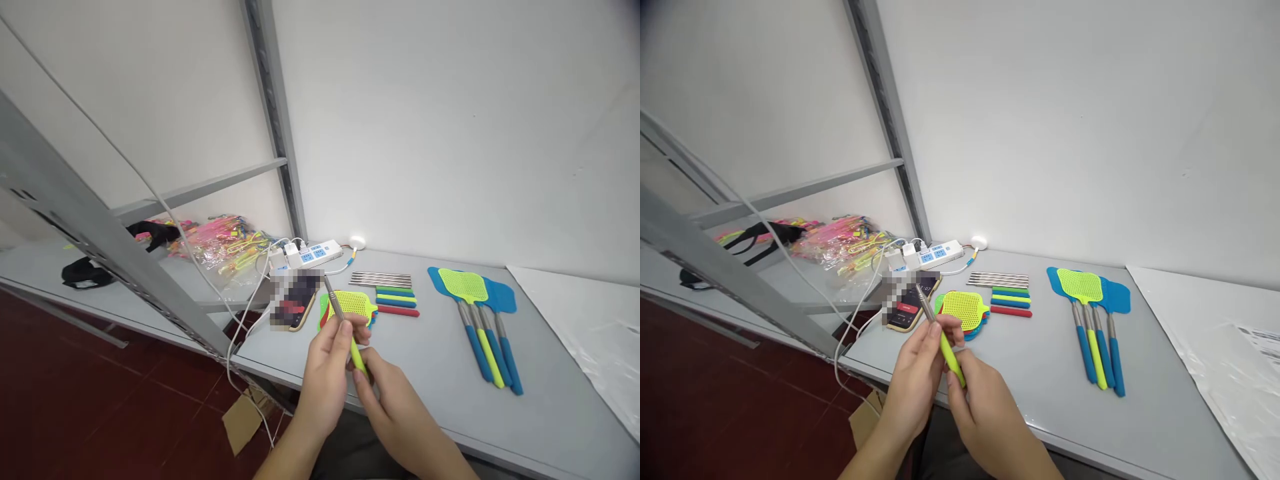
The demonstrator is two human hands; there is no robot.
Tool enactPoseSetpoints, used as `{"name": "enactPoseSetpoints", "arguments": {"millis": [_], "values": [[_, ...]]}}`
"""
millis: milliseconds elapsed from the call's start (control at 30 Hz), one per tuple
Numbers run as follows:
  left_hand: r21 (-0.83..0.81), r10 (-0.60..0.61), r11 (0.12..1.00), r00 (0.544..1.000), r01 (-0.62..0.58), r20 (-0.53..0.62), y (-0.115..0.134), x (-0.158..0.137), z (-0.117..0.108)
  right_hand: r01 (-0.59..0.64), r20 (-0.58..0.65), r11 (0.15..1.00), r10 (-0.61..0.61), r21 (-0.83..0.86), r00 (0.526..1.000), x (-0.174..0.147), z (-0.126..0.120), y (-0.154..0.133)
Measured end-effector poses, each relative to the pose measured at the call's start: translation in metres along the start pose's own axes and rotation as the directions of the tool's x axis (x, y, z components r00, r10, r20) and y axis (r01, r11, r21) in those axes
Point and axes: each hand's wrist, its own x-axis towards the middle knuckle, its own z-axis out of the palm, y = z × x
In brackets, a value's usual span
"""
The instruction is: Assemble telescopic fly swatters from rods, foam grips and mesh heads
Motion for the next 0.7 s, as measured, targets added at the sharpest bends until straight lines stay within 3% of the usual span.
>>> {"name": "enactPoseSetpoints", "arguments": {"millis": [100,200,433,567,700], "values": [[-0.053,0.142,0.989,0.989,-0.14,0.041,0.004,0.011,0.022,-0.108,-0.038,0.994,0.107,-0.026,0.994,-0.005,-0.009,0.009],[-0.062,0.223,0.974,0.973,-0.22,0.053,0.002,0.024,0.05,-0.135,-0.113,0.986,0.123,-0.1,0.986,-0.01,-0.023,0.022],[0.315,0.244,0.89,0.929,-0.329,0.279,-0.035,0.026,0.101,-0.084,-0.345,0.987,0.126,0.135,0.93,-0.02,-0.05,0.053],[0.338,0.272,0.85,0.885,-0.405,0.377,-0.047,0.02,0.115,-0.118,-0.465,0.978,0.187,0.173,0.866,-0.021,-0.055,0.069],[0.36,0.241,0.851,0.893,-0.382,0.379,-0.05,0.016,0.119,-0.102,-0.514,0.97,0.206,0.222,0.833,-0.018,-0.054,0.07]]}}
